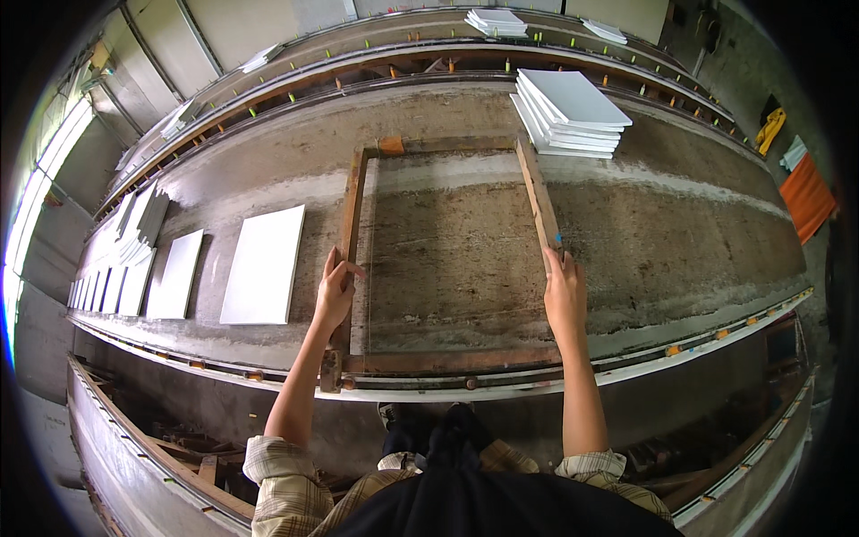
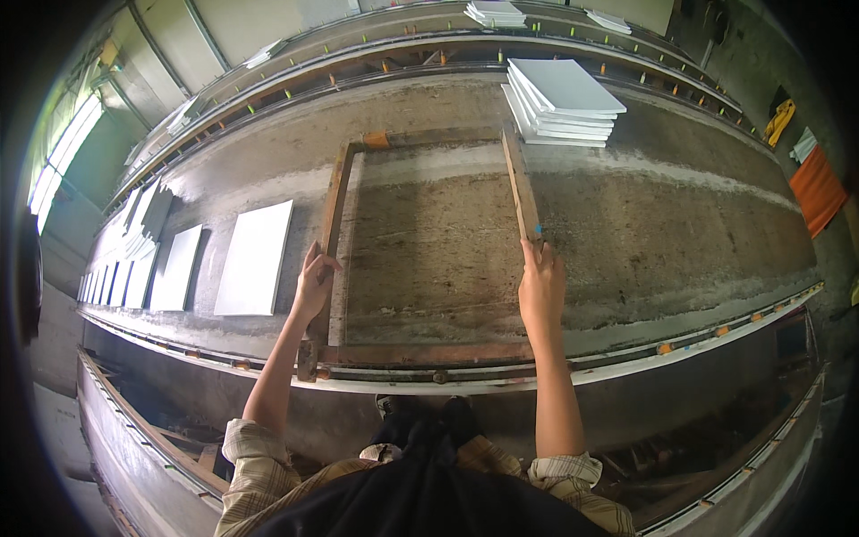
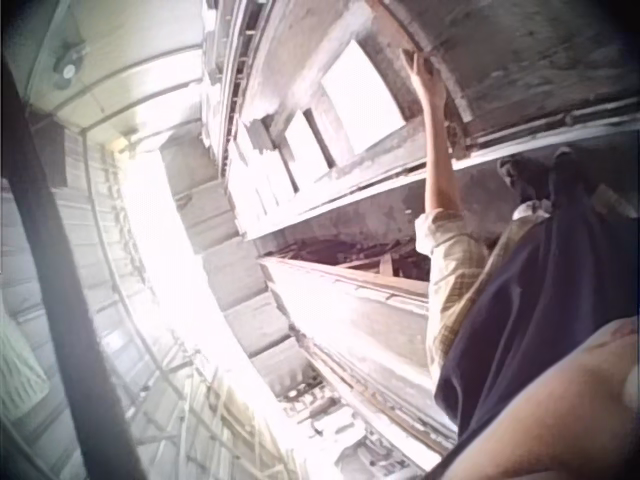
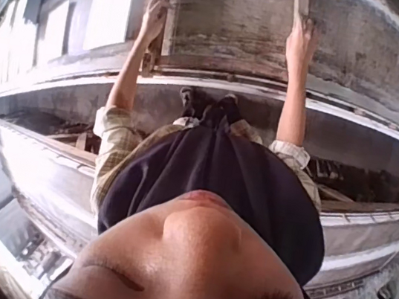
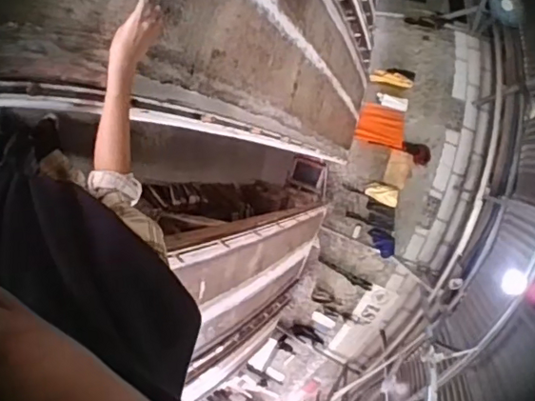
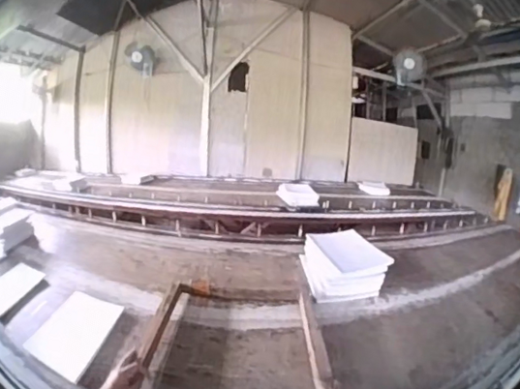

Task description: The person repeatedly picks up white rectangular panels from a stack and places them into a wooden frame on a conveyor belt. The person smooths the panel with their hands before moving the frame along the belt and repeating the process with the next panel.

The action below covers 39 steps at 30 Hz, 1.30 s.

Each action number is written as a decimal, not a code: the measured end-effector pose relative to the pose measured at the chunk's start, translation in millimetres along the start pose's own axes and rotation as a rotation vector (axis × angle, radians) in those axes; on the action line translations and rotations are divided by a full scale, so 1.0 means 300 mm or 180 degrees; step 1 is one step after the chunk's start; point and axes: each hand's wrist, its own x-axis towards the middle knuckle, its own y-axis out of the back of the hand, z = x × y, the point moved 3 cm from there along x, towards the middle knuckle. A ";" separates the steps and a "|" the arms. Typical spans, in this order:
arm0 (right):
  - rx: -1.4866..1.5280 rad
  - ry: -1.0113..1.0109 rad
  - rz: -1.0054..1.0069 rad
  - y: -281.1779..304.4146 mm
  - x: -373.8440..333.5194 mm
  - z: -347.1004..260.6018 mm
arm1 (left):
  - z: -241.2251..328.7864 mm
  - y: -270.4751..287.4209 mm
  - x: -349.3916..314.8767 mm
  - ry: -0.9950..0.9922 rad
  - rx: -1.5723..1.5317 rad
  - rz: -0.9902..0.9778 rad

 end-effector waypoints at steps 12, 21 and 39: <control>-0.0197 -0.0390 -0.0522 0.012 -0.002 -0.032 | 0.028 0.036 -0.021 -0.0103 0.0307 -0.0081; 0.0260 -0.0164 -0.0555 0.201 0.017 -0.531 | 0.007 0.615 -0.338 -0.0071 -0.1113 0.0167; 0.2626 0.3138 -0.2689 -0.243 -0.134 -2.537 | -0.874 1.485 -0.859 0.0831 -0.1041 0.2284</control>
